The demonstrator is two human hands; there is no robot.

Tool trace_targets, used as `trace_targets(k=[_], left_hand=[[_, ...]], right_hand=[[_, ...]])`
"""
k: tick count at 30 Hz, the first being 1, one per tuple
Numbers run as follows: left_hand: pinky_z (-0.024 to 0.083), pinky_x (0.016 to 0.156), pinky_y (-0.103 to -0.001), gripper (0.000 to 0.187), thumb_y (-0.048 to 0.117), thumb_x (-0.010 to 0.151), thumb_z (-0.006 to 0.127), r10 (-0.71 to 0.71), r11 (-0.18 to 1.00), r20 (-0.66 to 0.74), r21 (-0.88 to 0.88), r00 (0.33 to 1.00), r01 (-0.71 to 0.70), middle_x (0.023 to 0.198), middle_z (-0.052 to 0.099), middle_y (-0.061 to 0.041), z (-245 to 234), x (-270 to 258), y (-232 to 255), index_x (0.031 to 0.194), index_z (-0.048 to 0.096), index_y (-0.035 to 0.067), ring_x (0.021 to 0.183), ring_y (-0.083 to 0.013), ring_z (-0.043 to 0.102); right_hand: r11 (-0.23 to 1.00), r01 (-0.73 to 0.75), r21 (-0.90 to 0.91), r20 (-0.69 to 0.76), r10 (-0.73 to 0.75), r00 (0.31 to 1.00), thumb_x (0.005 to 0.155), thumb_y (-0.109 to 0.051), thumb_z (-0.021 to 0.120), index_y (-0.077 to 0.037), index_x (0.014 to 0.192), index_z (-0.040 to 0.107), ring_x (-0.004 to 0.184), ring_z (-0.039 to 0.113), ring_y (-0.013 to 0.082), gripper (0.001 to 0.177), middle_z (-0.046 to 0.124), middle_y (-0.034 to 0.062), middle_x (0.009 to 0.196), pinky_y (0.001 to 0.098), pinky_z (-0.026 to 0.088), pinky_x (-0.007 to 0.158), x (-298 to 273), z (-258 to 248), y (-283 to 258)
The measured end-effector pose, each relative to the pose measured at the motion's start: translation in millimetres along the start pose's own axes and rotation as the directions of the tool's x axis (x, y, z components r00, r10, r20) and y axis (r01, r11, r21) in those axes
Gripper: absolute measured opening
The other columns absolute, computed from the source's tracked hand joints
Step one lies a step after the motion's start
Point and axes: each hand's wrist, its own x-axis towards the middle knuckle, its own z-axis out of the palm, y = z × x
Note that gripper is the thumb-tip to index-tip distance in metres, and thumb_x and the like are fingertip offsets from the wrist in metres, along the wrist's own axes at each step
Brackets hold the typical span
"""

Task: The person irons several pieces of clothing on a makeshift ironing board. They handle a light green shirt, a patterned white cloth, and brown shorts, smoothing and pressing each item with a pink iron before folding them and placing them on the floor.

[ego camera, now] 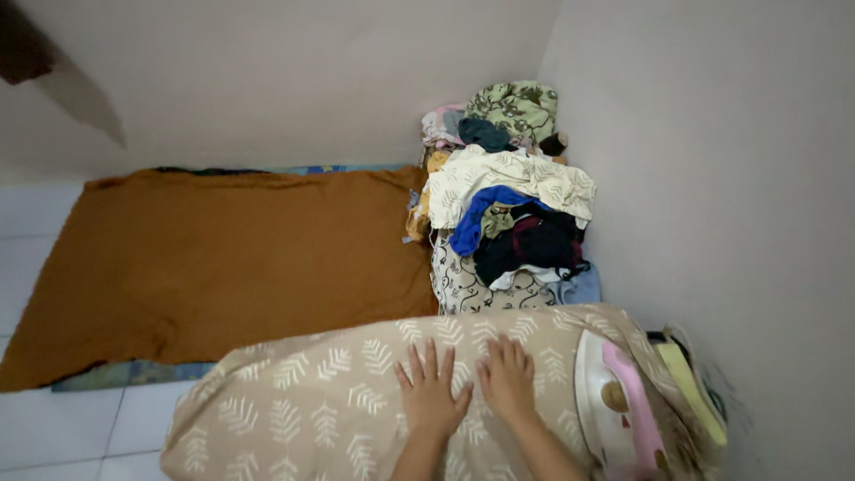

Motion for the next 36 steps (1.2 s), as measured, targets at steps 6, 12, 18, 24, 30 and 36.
trace_targets(k=[6, 12, 18, 24, 30, 36], left_hand=[[-0.002, 0.116, -0.069, 0.077, 0.06, 0.093, 0.045, -0.066, 0.998, 0.04, 0.02, 0.997, 0.066, 0.17, 0.009, -0.01, -8, 60, -5, 0.158, 0.027, 0.024, 0.153, -0.0409, -0.001], [0.001, 0.115, -0.069, 0.07, 0.055, 0.093, 0.046, -0.144, 0.989, -0.226, -0.043, 0.963, 0.138, 0.167, 0.022, -0.01, 19, 108, -24, 0.153, 0.036, 0.02, 0.151, -0.0407, 0.008], [0.004, 0.113, -0.07, 0.069, 0.051, 0.094, 0.047, -0.118, 0.993, -0.377, -0.018, 0.919, 0.12, 0.162, 0.026, -0.018, 30, 111, -28, 0.151, 0.041, 0.014, 0.15, -0.0476, 0.013], [0.005, 0.113, -0.072, 0.069, 0.049, 0.094, 0.047, -0.129, 0.99, -0.34, 0.001, 0.932, 0.138, 0.162, 0.027, -0.021, 32, 110, -27, 0.15, 0.042, 0.009, 0.15, -0.0482, 0.014], [0.005, 0.113, -0.072, 0.07, 0.05, 0.093, 0.048, -0.142, 0.989, -0.325, -0.002, 0.935, 0.15, 0.162, 0.028, -0.02, 32, 110, -27, 0.15, 0.042, 0.009, 0.15, -0.047, 0.015], [0.005, 0.113, -0.072, 0.072, 0.049, 0.092, 0.049, -0.135, 0.99, -0.376, -0.013, 0.917, 0.141, 0.163, 0.026, -0.018, 35, 111, -28, 0.152, 0.039, 0.01, 0.15, -0.0449, 0.015]], right_hand=[[0.988, -0.128, 0.084, 0.081, 0.121, 0.989, 0.094, -0.032, 0.061, -0.004, 0.134, 0.058, 0.138, 0.041, 0.0411, 0.05, 0.052, 0.0202, 0.144, 0.0543, 0.031, 0.114, 120, 66, 29], [0.977, -0.214, -0.009, 0.354, 0.203, 0.913, 0.091, -0.035, 0.067, -0.014, 0.143, 0.053, 0.143, 0.034, 0.0452, 0.058, 0.035, 0.0175, 0.161, 0.0598, 0.035, 0.112, 220, 161, 78], [0.962, -0.273, 0.024, 0.415, 0.238, 0.878, 0.087, -0.04, 0.07, -0.026, 0.147, 0.053, 0.142, 0.03, 0.0502, 0.064, 0.021, 0.0133, 0.168, 0.0601, 0.039, 0.109, 297, 232, 95], [0.933, -0.345, -0.104, 0.528, 0.346, 0.776, 0.087, -0.046, 0.066, -0.03, 0.146, 0.056, 0.141, 0.032, 0.046, 0.062, 0.015, 0.0086, 0.171, 0.059, 0.041, 0.108, 333, 256, 113], [0.57, -0.608, 0.553, 0.471, 0.388, 0.792, 0.097, -0.049, 0.068, -0.009, 0.137, 0.065, 0.127, 0.056, 0.0331, 0.056, 0.059, 0.0108, 0.145, 0.044, 0.044, 0.107, 357, 276, 152], [-0.093, -0.468, 0.879, 0.445, 0.513, 0.734, 0.095, -0.022, 0.068, -0.012, 0.113, 0.072, 0.093, 0.063, 0.0169, 0.021, 0.069, 0.0001, 0.104, 0.0398, 0.049, 0.082, 401, 169, 180]])
